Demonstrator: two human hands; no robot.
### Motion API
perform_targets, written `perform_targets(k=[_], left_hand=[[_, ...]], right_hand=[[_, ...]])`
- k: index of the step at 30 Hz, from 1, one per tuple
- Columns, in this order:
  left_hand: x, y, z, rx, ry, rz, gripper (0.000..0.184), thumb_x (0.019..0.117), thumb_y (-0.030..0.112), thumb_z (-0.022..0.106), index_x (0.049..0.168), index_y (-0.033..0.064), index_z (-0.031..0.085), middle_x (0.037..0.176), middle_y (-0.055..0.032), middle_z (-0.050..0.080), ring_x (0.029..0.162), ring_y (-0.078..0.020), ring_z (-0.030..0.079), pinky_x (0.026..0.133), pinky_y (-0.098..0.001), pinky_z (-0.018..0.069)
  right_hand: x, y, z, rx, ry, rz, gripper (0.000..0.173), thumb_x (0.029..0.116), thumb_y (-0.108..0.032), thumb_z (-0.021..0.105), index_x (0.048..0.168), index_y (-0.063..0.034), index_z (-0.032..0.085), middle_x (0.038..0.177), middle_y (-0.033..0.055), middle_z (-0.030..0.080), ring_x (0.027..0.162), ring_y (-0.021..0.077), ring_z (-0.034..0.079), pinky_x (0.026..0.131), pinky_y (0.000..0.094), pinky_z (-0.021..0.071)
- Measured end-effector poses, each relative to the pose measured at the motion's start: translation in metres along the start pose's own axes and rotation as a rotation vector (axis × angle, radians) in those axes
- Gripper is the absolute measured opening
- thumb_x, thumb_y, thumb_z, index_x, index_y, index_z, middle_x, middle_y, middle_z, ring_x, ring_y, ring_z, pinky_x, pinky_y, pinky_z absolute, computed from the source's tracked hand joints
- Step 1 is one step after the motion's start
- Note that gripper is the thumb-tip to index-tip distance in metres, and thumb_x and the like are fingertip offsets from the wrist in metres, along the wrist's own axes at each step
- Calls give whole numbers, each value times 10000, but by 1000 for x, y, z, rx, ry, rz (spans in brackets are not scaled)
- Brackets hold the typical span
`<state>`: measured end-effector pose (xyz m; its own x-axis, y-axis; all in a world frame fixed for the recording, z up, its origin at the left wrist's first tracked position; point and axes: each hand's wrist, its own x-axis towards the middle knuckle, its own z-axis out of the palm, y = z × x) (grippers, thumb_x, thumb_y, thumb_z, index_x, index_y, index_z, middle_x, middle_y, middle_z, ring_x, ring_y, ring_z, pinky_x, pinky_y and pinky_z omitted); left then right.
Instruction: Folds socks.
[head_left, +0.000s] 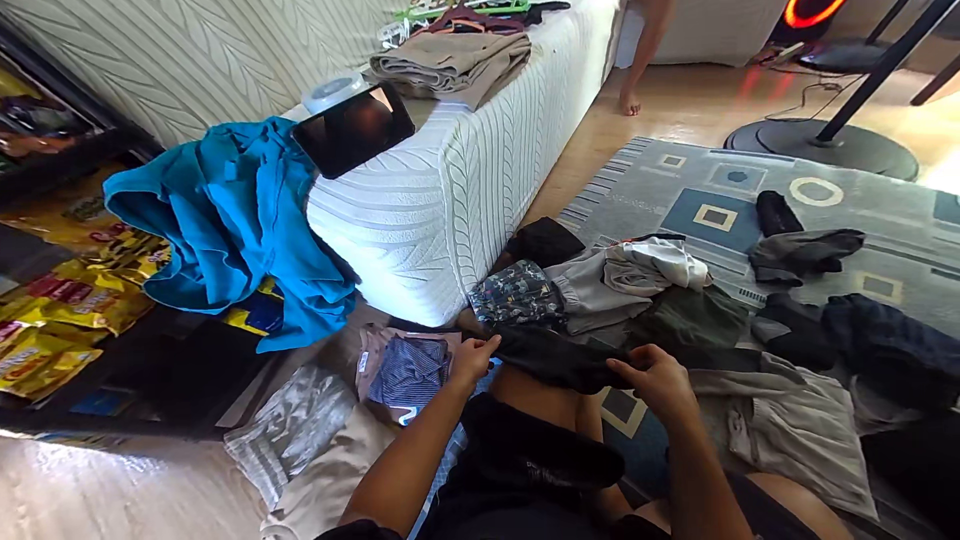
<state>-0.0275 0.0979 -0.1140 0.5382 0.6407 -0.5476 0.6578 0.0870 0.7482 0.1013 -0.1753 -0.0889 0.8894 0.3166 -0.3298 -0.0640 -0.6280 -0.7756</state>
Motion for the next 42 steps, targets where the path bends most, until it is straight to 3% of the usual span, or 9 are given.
perform_targets(k=[9,11,13,21,26,28,30,35,42], left_hand=[[3,-8,6,69,-112,-1,517,1048,392,587,1354,-24,564,1313,-245,600,1154,-335,613,965,-504,502],[6,-9,6,105,-54,63,465,1019,351,647,1285,-28,601,1234,-213,609,1063,-278,576,916,-458,461],[7,-7,5,113,-11,106,421,983,289,707,1238,-38,633,1236,-224,631,1140,-297,590,1006,-484,456],[3,11,4,144,29,151,295,939,199,745,1120,-18,662,1108,-183,648,1037,-268,594,937,-472,465],[-1,20,0,98,70,179,268,948,204,727,1091,-15,666,1015,-144,646,924,-224,585,851,-426,471],[-1,24,-3,47,79,190,270,953,195,719,1101,-23,665,1041,-159,653,946,-234,597,851,-430,480],[0,29,-6,-14,79,203,261,955,179,713,1108,-27,663,1063,-167,662,972,-239,622,877,-436,507],[-3,40,-7,-221,83,231,152,945,62,685,1047,-36,629,981,-156,675,868,-207,678,809,-369,573],[-9,44,0,-368,59,227,147,978,-1,589,1108,-63,558,1031,-182,642,876,-213,685,798,-352,593]], right_hand=[[2,1,0,7,-20,-18,463,897,-270,809,1204,33,642,1116,238,675,983,355,666,875,561,524],[2,0,0,23,-25,-41,420,894,-234,811,1171,36,647,1089,230,671,960,335,656,863,546,518],[0,-1,0,25,-16,-72,359,892,-195,808,1126,36,665,1066,223,678,988,336,647,893,550,502],[-5,-5,2,-143,109,-162,255,916,-177,775,1047,32,709,1099,250,644,1089,412,607,954,592,472],[-7,0,6,-116,298,-348,204,895,-99,770,949,84,698,962,272,648,951,426,635,864,583,499],[-8,1,4,-78,321,-374,215,905,-94,755,959,101,683,961,285,656,942,425,646,863,581,504],[-11,-1,-2,-39,308,-337,237,938,-119,727,997,103,667,971,271,659,925,391,647,853,557,504],[-15,-4,-12,60,319,-313,211,953,-123,705,1000,73,642,864,175,639,775,251,604,739,456,497],[-17,-5,-10,106,308,-335,208,1000,-140,642,1047,57,596,806,106,585,698,163,551,671,368,477]])
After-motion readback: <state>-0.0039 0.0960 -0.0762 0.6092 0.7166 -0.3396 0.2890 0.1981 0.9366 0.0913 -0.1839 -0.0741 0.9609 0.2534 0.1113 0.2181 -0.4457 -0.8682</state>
